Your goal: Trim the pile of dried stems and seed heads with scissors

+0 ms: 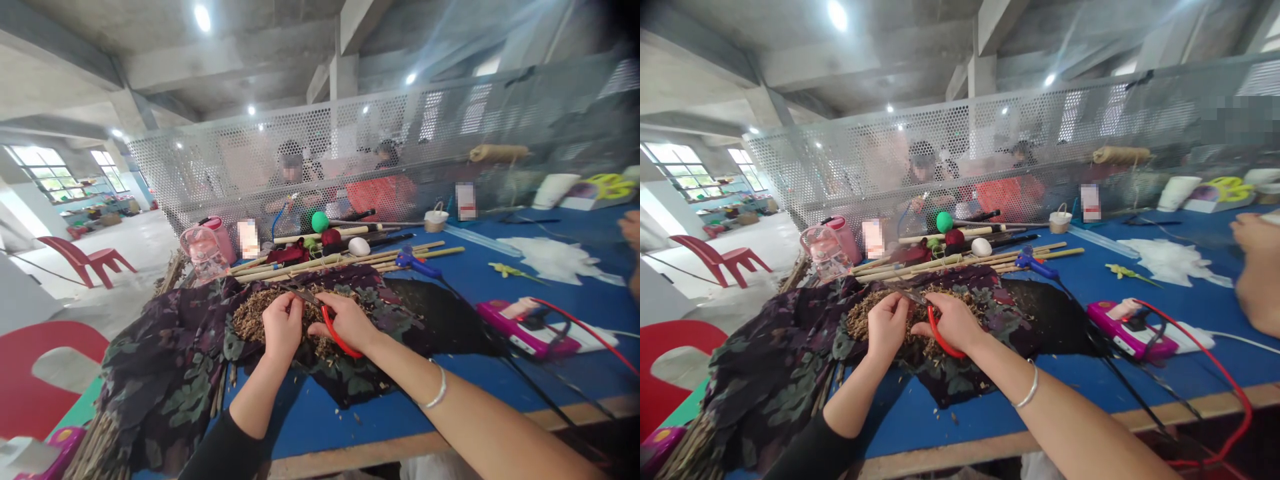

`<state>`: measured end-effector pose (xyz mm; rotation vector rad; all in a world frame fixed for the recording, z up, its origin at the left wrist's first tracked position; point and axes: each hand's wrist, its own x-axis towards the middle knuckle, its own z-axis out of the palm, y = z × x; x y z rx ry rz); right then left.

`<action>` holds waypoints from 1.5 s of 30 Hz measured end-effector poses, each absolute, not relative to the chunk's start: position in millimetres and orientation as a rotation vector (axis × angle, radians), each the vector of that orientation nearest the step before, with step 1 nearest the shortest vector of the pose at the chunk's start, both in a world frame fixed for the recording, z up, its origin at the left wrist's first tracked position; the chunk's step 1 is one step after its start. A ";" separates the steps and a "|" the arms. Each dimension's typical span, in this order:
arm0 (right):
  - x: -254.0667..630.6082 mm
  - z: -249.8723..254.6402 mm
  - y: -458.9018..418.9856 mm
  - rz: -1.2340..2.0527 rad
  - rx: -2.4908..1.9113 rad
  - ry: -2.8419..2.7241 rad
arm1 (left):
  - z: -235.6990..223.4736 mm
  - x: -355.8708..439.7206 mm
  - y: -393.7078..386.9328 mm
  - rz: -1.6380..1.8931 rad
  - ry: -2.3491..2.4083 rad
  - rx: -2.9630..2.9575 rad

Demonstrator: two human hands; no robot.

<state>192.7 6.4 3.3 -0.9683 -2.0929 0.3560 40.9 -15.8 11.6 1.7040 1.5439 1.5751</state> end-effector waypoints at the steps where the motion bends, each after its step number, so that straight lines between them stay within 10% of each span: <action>1: 192.0 2.4 6.3 0.368 -0.965 -2.085 | 10.8 41.2 -15.5 1.582 1.538 1.677; 45: 191.9 -3.1 8.8 0.357 -1.106 -2.133 | 13.9 31.5 -6.1 1.446 1.648 1.714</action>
